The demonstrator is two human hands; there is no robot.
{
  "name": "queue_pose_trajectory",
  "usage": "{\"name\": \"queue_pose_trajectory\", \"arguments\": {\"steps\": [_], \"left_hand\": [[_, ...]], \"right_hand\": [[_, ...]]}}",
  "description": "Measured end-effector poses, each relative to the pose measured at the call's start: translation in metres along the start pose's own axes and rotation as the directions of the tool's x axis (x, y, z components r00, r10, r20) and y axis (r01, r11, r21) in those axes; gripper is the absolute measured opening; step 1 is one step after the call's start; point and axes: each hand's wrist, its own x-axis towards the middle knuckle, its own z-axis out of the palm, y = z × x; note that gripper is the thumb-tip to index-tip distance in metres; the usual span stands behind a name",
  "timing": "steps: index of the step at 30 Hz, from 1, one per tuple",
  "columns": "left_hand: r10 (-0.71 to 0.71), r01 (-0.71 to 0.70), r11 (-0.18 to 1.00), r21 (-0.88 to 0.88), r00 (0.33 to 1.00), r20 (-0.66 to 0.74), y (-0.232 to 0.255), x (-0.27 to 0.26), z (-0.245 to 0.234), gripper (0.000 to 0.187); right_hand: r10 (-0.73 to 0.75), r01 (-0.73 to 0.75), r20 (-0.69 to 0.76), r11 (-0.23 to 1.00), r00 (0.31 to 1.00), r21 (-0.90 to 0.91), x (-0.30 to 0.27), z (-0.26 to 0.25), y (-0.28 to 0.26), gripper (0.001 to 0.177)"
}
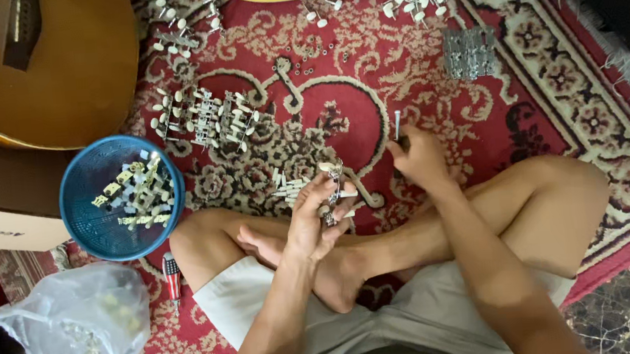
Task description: The person sits on a rug assembling guitar tuning machines by inserting white plastic posts into metal casings and tightening them with a screwdriver. They handle multiple tuners one at a time, placing completed units on the floor.
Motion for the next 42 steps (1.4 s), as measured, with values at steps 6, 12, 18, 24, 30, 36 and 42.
{"name": "queue_pose_trajectory", "arguments": {"steps": [6,12,18,24,30,36,42], "left_hand": [[-0.106,0.128,0.968,-0.214,0.988,0.108,-0.020,-0.011,-0.003,0.016],[-0.061,0.105,0.961,-0.257,0.983,0.172,-0.018,-0.019,0.016,0.014],[0.422,-0.451,0.831,0.327,0.892,0.160,-0.019,-0.030,0.045,0.014],[0.512,-0.540,0.740,0.400,0.839,0.186,-0.014,-0.030,0.046,0.003],[0.519,-0.205,0.509,0.836,0.848,-0.108,0.050,-0.005,0.012,0.013],[0.474,-0.066,0.642,0.764,0.817,-0.328,0.032,0.025,-0.061,0.015],[0.429,0.036,0.546,0.837,0.846,-0.317,0.029,0.047,-0.096,0.019]], "right_hand": [[0.209,-0.174,0.232,0.971,0.950,-0.162,0.005,0.017,-0.003,0.034],[0.281,-0.236,0.282,0.954,0.917,-0.184,0.011,0.023,0.005,0.040],[0.246,-0.207,0.257,0.963,0.934,-0.171,0.008,0.024,0.004,0.039],[0.230,-0.187,0.240,0.964,0.943,-0.190,0.007,0.017,-0.006,0.037],[0.098,-0.115,-0.144,0.986,0.985,-0.119,0.005,0.022,0.010,0.027],[0.185,-0.221,0.122,0.784,0.975,0.580,0.013,0.042,0.012,0.023],[-0.024,-0.082,0.179,0.825,0.983,0.559,-0.006,0.019,-0.043,0.009]]}}
